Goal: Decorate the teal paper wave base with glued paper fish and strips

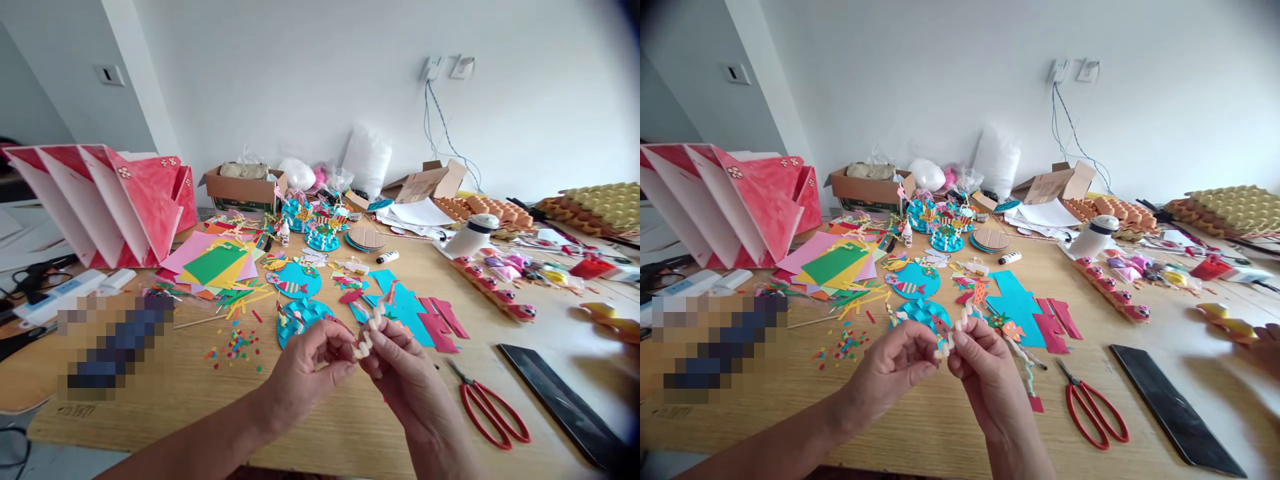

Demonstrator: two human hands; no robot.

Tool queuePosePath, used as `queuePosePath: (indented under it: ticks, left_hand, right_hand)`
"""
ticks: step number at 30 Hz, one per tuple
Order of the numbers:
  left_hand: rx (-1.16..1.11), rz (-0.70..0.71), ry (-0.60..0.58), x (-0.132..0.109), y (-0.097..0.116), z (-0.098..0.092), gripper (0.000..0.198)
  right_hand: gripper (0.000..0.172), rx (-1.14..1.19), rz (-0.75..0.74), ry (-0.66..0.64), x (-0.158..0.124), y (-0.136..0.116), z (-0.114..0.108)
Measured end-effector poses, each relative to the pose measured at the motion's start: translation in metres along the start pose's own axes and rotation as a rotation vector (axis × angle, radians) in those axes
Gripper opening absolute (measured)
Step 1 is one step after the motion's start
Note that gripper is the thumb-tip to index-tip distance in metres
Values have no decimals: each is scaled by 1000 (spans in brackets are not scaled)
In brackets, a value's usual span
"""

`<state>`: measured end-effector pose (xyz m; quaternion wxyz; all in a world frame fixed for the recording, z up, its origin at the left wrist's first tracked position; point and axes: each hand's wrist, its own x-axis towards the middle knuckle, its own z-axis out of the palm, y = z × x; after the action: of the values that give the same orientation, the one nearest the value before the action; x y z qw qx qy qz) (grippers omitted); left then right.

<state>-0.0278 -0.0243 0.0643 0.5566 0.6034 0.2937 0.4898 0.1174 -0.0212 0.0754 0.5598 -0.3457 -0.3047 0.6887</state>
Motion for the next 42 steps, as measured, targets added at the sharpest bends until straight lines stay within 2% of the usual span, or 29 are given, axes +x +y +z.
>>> queuePosePath:
  ticks: [3, 7, 11, 14, 16, 20, 22, 25, 28, 31, 37, 42]
  left_hand:
    - [-88, -21, 20, 0, -2, 2, 8]
    - [-88, 0, 36, -4, -2, 1, 12]
    - [-74, 64, -8, -5, -3, -3, 10]
    - [-14, 55, -68, -4, 0, -8, 8]
    - [75, 36, -113, -2, 4, -11, 8]
    - [324, -30, -164, 1, 11, -17, 11]
    - [343, -102, -163, 1, 10, -17, 10]
    - [121, -211, -104, -1, 2, -14, 8]
    - [-178, -268, -30, -2, -5, -12, 14]
    - [-355, -276, -30, -3, -7, -11, 19]
    - [-543, -311, -42, -6, -8, -10, 13]
    - [-569, -309, -37, -6, -10, -7, 12]
  right_hand:
    - [11, 26, 21, -49, -2, 5, 5]
    - [10, 56, 32, -39, -3, 11, 10]
    - [14, 42, 32, -36, -4, 14, 10]
    - [15, -26, 8, -38, -5, 14, 10]
    - [16, -118, -74, -12, -7, 16, 10]
    - [10, -429, -334, 45, -14, 21, 10]
    - [6, -597, -410, 49, -17, 23, 9]
    - [5, -613, -422, 8, -16, 25, 5]
    - [6, -396, -380, -71, -10, 25, 2]
    - [8, -234, -342, -115, -4, 26, 1]
    - [9, -138, -309, -137, 0, 31, -3]
    - [9, -150, -327, -148, 1, 33, -5]
